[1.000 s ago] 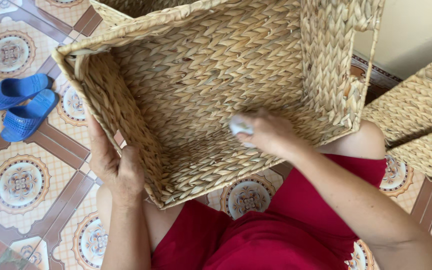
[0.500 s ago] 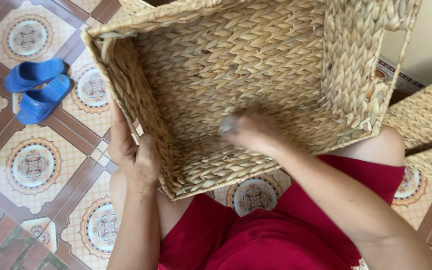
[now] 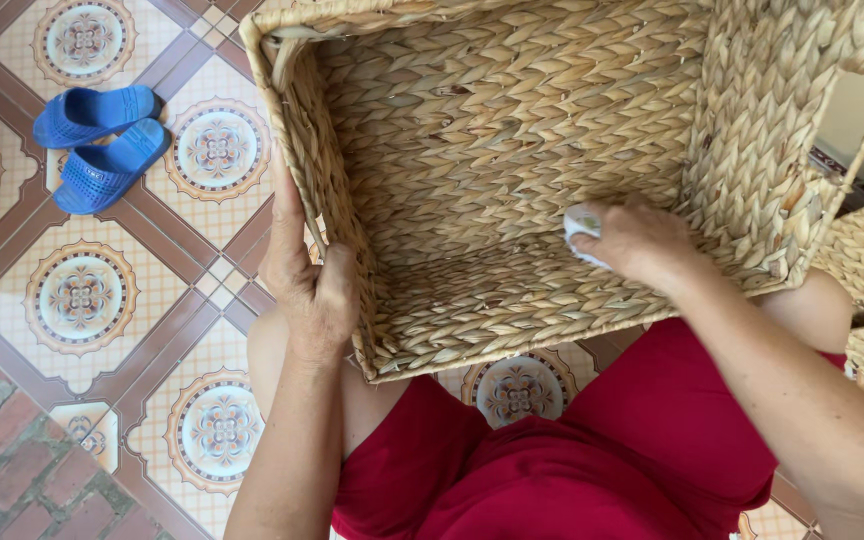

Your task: The person sits on the floor and uses a white brush to clean the exterior and interior surfaces of a woven basket. They rotate the basket to access different sides and then place it on a stack of similar baskets.

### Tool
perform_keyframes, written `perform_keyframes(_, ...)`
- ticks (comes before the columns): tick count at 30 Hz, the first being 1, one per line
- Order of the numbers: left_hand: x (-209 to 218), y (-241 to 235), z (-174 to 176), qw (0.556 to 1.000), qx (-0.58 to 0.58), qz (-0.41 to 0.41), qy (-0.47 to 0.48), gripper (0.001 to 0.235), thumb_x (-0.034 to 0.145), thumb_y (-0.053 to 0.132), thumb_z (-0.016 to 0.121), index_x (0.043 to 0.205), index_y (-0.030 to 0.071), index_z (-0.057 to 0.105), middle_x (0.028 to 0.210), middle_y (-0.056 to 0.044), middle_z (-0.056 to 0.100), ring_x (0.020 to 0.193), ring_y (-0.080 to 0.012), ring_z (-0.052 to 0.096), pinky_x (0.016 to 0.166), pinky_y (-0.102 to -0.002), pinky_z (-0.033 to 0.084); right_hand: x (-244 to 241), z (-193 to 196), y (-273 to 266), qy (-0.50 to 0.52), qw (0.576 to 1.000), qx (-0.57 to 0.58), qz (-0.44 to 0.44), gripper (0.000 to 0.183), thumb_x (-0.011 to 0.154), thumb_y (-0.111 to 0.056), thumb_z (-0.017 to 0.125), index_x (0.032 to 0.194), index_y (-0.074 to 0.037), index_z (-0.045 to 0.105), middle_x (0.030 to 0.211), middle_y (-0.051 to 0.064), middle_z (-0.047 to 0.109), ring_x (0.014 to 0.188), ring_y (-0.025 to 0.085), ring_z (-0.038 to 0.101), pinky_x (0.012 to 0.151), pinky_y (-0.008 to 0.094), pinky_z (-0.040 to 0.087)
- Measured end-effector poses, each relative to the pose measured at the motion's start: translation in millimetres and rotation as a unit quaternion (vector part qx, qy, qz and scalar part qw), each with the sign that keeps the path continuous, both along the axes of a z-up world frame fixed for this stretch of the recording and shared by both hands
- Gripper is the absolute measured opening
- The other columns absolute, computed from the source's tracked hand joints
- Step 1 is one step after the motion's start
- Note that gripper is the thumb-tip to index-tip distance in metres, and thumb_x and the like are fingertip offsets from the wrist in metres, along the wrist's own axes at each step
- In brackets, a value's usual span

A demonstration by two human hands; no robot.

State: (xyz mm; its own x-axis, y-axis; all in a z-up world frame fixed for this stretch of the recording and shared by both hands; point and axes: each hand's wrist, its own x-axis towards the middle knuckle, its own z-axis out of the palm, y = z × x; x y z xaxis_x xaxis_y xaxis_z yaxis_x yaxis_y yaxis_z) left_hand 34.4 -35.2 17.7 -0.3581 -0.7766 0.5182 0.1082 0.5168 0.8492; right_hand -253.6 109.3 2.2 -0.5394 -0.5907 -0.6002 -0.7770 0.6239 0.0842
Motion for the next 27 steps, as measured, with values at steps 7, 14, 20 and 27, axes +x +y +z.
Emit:
perform_keyframes(7, 1.3, 3.0, 3.7, 1.0, 0.004, 0.003, -0.018, 0.084, 0.083, -0.017, 0.042, 0.165, -0.001, 0.031, 0.163, -0.014, 0.043, 0.152, -0.0195, 0.041, 0.127, -0.029, 0.031, 118.9, -29.0, -59.0, -0.228, 0.968, -0.07, 0.072, 0.045, 0.103, -0.047, 0.043, 0.146, -0.036, 0.049, 0.084, 0.001, 0.068, 0.05, 0.009, 0.045, 0.042, 0.027, 0.04)
perform_keyframes(14, 5.1, 1.0, 0.3, 1.0, -0.027, -0.003, -0.008, 0.08, 0.082, -0.016, 0.041, 0.16, -0.001, 0.032, 0.163, -0.013, 0.042, 0.153, -0.0184, 0.04, 0.129, -0.029, 0.03, 118.2, -30.9, -54.9, -0.267, 0.956, -0.077, 0.097, 0.048, 0.1, -0.046, 0.05, 0.147, -0.038, 0.049, 0.103, 0.008, 0.077, 0.07, 0.016, 0.069, 0.054, 0.028, 0.056)
perform_keyframes(20, 4.4, -1.5, -5.2, 0.998, 0.018, 0.033, -0.046, 0.084, 0.08, -0.015, 0.043, 0.162, -0.001, 0.036, 0.159, -0.013, 0.054, 0.142, -0.0179, 0.053, 0.123, -0.029, 0.04, 27.7, 6.8, -6.5, -0.059, 0.997, 0.007, 0.051, 0.052, 0.102, -0.05, 0.05, 0.152, -0.043, 0.042, 0.104, 0.007, 0.076, 0.069, 0.017, 0.069, 0.056, 0.031, 0.056)
perform_keyframes(27, 1.1, -2.6, -6.6, 1.0, 0.001, 0.003, -0.005, 0.083, 0.083, -0.016, 0.04, 0.164, -0.002, 0.033, 0.158, -0.015, 0.049, 0.147, -0.0208, 0.047, 0.125, -0.029, 0.034, 123.0, 11.3, -11.4, -0.166, 0.93, -0.252, 0.209, 0.041, 0.101, -0.046, 0.049, 0.137, -0.027, 0.057, 0.083, 0.006, 0.074, 0.066, 0.023, 0.068, 0.049, 0.033, 0.055)
